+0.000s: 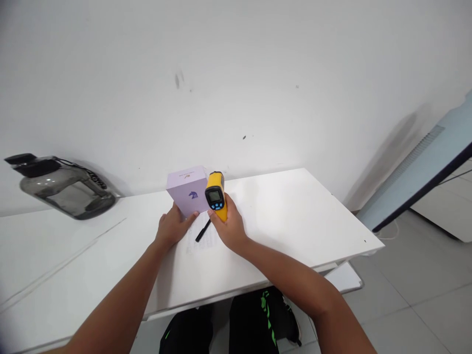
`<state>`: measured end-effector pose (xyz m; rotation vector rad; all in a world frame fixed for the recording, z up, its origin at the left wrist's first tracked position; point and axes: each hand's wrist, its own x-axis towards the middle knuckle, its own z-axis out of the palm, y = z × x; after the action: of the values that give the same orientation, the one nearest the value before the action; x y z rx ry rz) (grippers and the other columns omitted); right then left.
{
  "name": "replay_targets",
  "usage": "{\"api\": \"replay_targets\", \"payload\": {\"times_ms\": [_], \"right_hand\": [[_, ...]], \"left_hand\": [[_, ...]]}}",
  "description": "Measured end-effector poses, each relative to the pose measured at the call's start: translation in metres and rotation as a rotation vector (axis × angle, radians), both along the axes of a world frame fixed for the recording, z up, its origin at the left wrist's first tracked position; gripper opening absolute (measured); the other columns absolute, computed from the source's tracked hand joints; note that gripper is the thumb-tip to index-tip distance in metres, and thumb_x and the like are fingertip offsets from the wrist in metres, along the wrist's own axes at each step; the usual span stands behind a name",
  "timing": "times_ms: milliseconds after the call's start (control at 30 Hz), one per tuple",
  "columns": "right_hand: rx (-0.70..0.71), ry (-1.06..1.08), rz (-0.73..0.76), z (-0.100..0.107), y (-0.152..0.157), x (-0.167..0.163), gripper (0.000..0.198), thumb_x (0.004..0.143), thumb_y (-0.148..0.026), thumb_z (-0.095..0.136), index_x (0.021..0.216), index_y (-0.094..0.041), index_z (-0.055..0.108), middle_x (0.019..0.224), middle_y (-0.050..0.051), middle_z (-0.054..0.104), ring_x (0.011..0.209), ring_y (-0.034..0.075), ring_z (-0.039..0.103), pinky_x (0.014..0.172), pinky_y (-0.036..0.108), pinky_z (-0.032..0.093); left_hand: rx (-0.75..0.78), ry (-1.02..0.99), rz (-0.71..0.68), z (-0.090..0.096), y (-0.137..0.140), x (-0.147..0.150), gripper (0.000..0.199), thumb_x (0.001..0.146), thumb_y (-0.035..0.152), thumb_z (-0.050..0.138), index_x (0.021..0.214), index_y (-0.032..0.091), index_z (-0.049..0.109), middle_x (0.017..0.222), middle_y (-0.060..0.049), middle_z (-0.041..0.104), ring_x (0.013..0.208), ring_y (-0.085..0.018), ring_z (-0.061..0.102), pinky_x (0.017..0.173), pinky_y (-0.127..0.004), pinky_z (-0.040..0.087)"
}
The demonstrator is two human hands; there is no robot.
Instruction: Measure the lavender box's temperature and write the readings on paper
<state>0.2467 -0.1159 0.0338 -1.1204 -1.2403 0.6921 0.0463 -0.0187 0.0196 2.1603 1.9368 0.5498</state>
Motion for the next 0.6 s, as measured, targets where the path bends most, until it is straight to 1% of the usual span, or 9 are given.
{"api": "replay_targets", "payload": {"times_ms": [67, 133, 233, 367, 467, 533, 600], "right_hand": [[-0.004, 0.0, 0.004, 0.0, 0.0, 0.0, 0.05, 0.096, -0.049, 0.064, 0.14, -0.026, 0.056, 0.12, 0.007, 0.07, 0.105, 0.024, 0.068, 0.093, 0.037, 0.056], [-0.007, 0.0, 0.006, 0.0, 0.0, 0.0, 0.051, 0.096, -0.049, 0.064, 0.141, -0.026, 0.056, 0.12, 0.007, 0.07, 0.105, 0.024, 0.067, 0.094, 0.037, 0.056], [-0.016, -0.006, -0.001, -0.001, 0.0, 0.0, 0.053, 0.095, -0.049, 0.064, 0.142, -0.026, 0.055, 0.122, 0.007, 0.069, 0.108, 0.025, 0.067, 0.096, 0.038, 0.056], [-0.022, -0.018, -0.004, 0.0, 0.0, 0.001, 0.055, 0.095, -0.049, 0.064, 0.144, -0.026, 0.054, 0.122, 0.008, 0.069, 0.109, 0.025, 0.067, 0.098, 0.039, 0.055], [-0.015, -0.02, 0.008, 0.0, -0.001, 0.001, 0.055, 0.095, -0.049, 0.063, 0.144, -0.026, 0.054, 0.122, 0.007, 0.069, 0.109, 0.025, 0.067, 0.099, 0.039, 0.054], [-0.012, -0.018, 0.012, 0.0, 0.0, 0.001, 0.055, 0.095, -0.049, 0.063, 0.144, -0.026, 0.053, 0.122, 0.007, 0.069, 0.109, 0.025, 0.066, 0.099, 0.039, 0.054], [-0.018, -0.016, 0.012, -0.001, 0.0, 0.0, 0.056, 0.095, -0.05, 0.063, 0.144, -0.025, 0.053, 0.121, 0.008, 0.069, 0.109, 0.025, 0.066, 0.099, 0.039, 0.054]], "left_hand": [[0.002, -0.002, -0.005, 0.0, 0.0, 0.0, 0.07, 0.092, 0.059, 0.047, 0.149, 0.019, 0.043, 0.147, -0.019, 0.063, 0.141, -0.038, 0.055, 0.12, -0.057, 0.032], [-0.003, 0.0, -0.005, -0.001, 0.001, -0.001, 0.059, 0.094, 0.057, 0.045, 0.138, 0.019, 0.052, 0.14, -0.018, 0.067, 0.137, -0.038, 0.058, 0.12, -0.057, 0.032], [0.003, 0.002, 0.016, -0.004, 0.002, -0.001, 0.051, 0.095, 0.055, 0.042, 0.128, 0.019, 0.057, 0.132, -0.018, 0.07, 0.133, -0.037, 0.06, 0.119, -0.055, 0.034], [0.017, 0.028, 0.035, -0.006, 0.003, -0.001, 0.051, 0.094, 0.054, 0.042, 0.126, 0.018, 0.057, 0.132, -0.019, 0.07, 0.134, -0.037, 0.06, 0.118, -0.054, 0.036], [0.01, 0.058, 0.036, -0.007, 0.004, -0.001, 0.055, 0.095, 0.055, 0.039, 0.128, 0.015, 0.058, 0.134, -0.021, 0.068, 0.135, -0.037, 0.059, 0.12, -0.054, 0.035], [0.012, 0.078, 0.035, -0.009, 0.005, -0.002, 0.06, 0.096, 0.056, 0.038, 0.133, 0.013, 0.057, 0.142, -0.024, 0.064, 0.141, -0.038, 0.054, 0.122, -0.053, 0.034], [0.021, 0.094, 0.046, -0.011, 0.006, -0.003, 0.066, 0.096, 0.056, 0.039, 0.142, 0.011, 0.054, 0.155, -0.025, 0.054, 0.151, -0.039, 0.043, 0.124, -0.053, 0.032]]}}
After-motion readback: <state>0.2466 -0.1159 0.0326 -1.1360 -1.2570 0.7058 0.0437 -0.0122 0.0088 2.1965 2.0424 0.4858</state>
